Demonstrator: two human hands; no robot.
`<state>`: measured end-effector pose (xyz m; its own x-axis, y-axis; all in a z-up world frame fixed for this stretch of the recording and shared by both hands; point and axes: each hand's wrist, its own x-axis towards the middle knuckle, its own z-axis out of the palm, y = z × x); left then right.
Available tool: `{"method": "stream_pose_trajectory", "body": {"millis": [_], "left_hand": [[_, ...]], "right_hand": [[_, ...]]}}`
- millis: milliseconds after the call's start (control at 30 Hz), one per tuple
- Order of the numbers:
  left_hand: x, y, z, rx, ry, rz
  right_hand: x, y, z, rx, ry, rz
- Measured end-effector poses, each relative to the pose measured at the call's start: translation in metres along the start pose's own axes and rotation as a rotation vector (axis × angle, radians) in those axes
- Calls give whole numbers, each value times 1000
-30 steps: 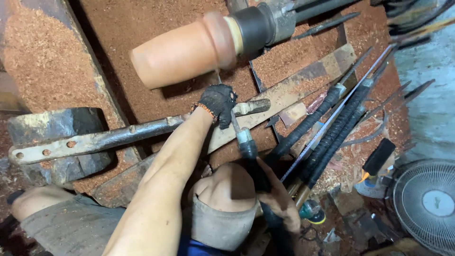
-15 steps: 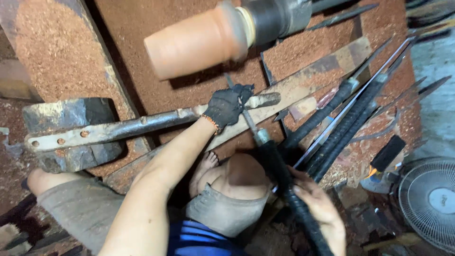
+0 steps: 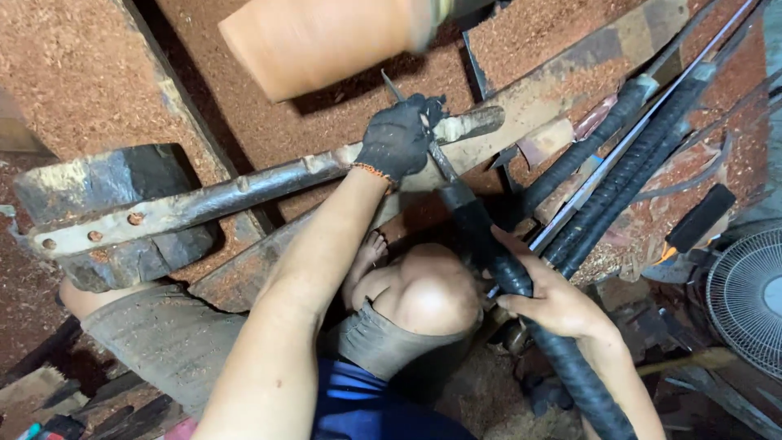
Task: Using a woodturning chisel to shape a piece of wood spinning on a lathe.
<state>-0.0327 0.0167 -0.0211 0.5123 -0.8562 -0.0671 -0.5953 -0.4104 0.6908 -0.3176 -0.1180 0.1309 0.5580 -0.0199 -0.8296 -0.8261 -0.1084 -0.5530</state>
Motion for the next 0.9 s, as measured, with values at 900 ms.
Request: {"method": "stream_pose_trajectory", "body": {"millis": [900], "left_hand": [[30, -11, 35, 65, -101, -234]], "right_hand": [[1, 30, 47, -115, 189, -37]]}}
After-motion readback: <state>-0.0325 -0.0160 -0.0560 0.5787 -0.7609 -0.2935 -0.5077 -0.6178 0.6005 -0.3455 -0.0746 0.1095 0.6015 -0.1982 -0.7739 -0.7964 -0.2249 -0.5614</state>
